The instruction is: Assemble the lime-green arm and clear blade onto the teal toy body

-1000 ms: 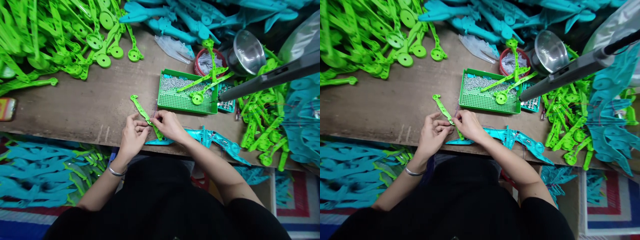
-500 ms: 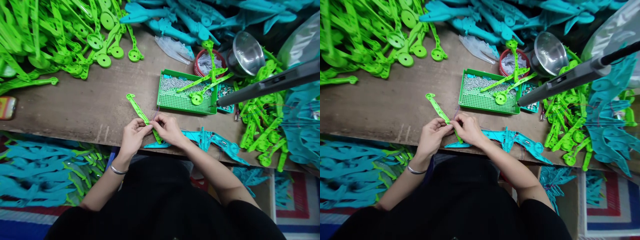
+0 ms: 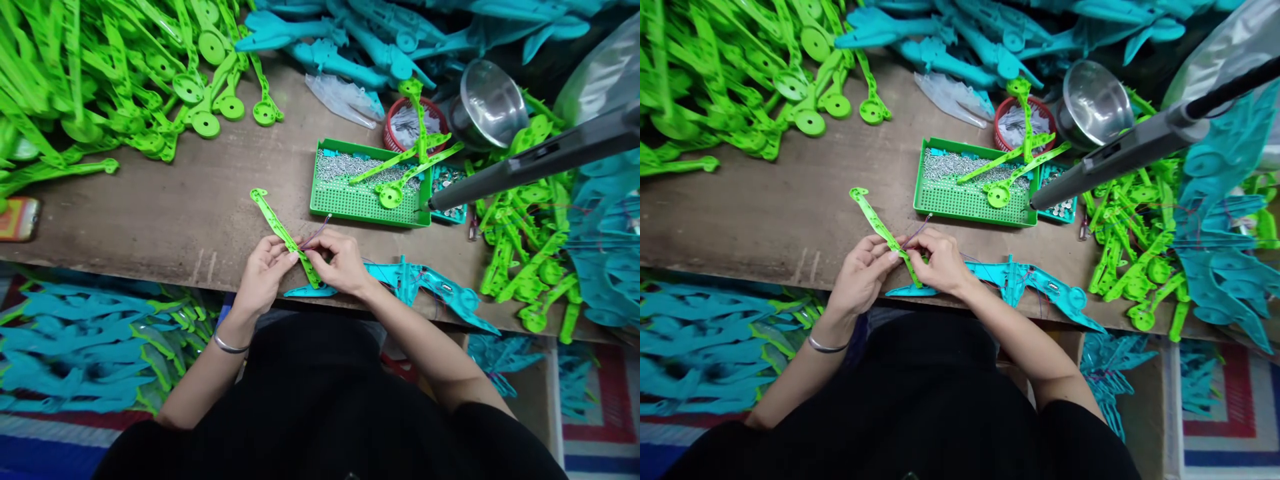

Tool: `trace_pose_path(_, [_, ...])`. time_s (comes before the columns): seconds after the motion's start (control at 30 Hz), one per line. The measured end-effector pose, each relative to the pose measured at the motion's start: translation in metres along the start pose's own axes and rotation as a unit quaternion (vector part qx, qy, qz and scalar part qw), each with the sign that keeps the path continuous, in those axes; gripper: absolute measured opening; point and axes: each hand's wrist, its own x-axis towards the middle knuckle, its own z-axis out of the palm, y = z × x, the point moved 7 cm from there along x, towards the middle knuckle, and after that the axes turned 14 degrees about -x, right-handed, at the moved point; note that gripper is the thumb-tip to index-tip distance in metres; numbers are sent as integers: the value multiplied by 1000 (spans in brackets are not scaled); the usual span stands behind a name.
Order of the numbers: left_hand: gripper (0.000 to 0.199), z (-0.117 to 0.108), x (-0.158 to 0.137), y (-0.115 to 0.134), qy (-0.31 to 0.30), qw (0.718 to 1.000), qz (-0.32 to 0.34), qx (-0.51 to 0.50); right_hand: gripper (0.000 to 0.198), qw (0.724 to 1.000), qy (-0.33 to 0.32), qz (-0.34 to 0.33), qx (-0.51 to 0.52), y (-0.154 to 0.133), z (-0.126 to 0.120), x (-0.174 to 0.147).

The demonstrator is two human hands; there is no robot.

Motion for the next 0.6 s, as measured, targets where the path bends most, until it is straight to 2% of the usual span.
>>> trace_pose_path(0.1, [52,-3,0,-1,-2,1000,-10,-11,18,999,2,-14,-36,-4,2,-3])
trace_pose_path(0.2, [52,-5,0,-1,15,1000,-1,6,25,989,-7,-38,-145,-17,4,-10])
trace_pose_path(0.37, [50,-3,-2,-3,13,1000,-2,22,46,931,-82,-71,-349,-46,21,-27])
trace_pose_path(0.47, [50,-3,-2,-3,7,1000,-1,23,54,903,-119,-75,-405,-55,27,-30])
trace_pose_path(0.53, [50,-4,-2,-3,8,1000,2,19,50,907,-138,-72,-391,-55,22,-25])
trace_pose_path(0.6, [49,-5,-1,-3,8,1000,3,13,41,930,-150,-57,-330,-51,11,-12])
